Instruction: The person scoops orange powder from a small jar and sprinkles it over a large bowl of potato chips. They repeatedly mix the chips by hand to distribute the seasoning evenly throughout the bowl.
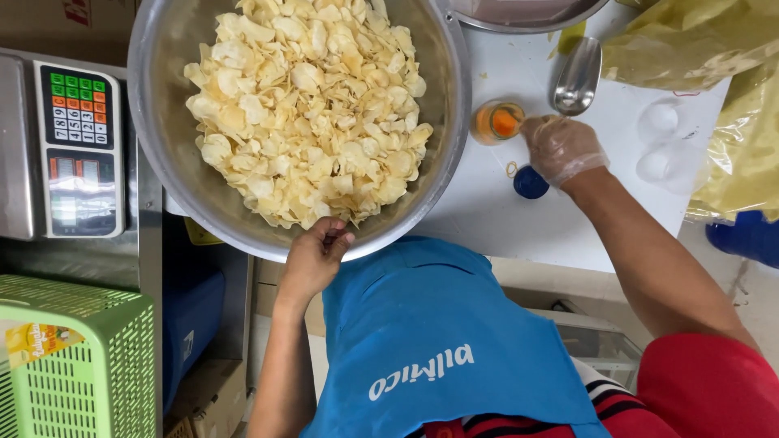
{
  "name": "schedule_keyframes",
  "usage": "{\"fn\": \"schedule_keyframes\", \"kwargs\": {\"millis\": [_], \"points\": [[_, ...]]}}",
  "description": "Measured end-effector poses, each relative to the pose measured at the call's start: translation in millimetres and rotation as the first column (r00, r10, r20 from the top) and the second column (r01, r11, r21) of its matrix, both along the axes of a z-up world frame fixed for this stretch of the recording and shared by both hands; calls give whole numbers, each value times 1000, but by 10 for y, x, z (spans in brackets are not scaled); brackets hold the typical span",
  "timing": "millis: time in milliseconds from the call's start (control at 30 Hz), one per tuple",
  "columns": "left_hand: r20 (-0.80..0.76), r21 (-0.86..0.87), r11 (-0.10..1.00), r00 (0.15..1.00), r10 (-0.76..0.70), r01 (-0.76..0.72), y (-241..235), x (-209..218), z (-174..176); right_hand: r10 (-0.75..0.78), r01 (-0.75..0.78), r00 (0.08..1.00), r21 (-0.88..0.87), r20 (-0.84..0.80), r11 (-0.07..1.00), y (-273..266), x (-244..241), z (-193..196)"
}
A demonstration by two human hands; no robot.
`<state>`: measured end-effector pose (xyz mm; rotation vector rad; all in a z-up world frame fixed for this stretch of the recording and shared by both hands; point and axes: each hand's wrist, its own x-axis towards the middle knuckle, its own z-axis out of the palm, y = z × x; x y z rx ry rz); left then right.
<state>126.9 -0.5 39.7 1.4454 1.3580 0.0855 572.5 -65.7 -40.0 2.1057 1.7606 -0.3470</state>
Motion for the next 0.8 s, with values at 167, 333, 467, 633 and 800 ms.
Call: {"fn": "schedule_keyframes", "kwargs": {"millis": [167, 333, 467, 633, 800], "points": [[-4, 0, 1000, 1000, -11, 11, -18, 13, -19, -192, 232, 950, 150, -245, 961, -102, -80, -338], [-8, -1, 1000, 1000, 8, -8, -65, -28, -15, -263, 352, 910, 264, -322, 898, -176, -19, -358], [-12, -12, 1000, 1000, 0, 0, -72, -19, -13, -194, 293, 901, 212, -389, 932, -169, -26, -254], [-8, -3, 1000, 1000, 22, -22, -91, -103, -158, 6, -5, 1000, 33, -28, 999, 11, -328, 453], [-14, -20, 1000, 1000, 18, -18, -118, -109, -110, 194, -194, 980, -3, 47, 981, -64, -165, 120]]}}
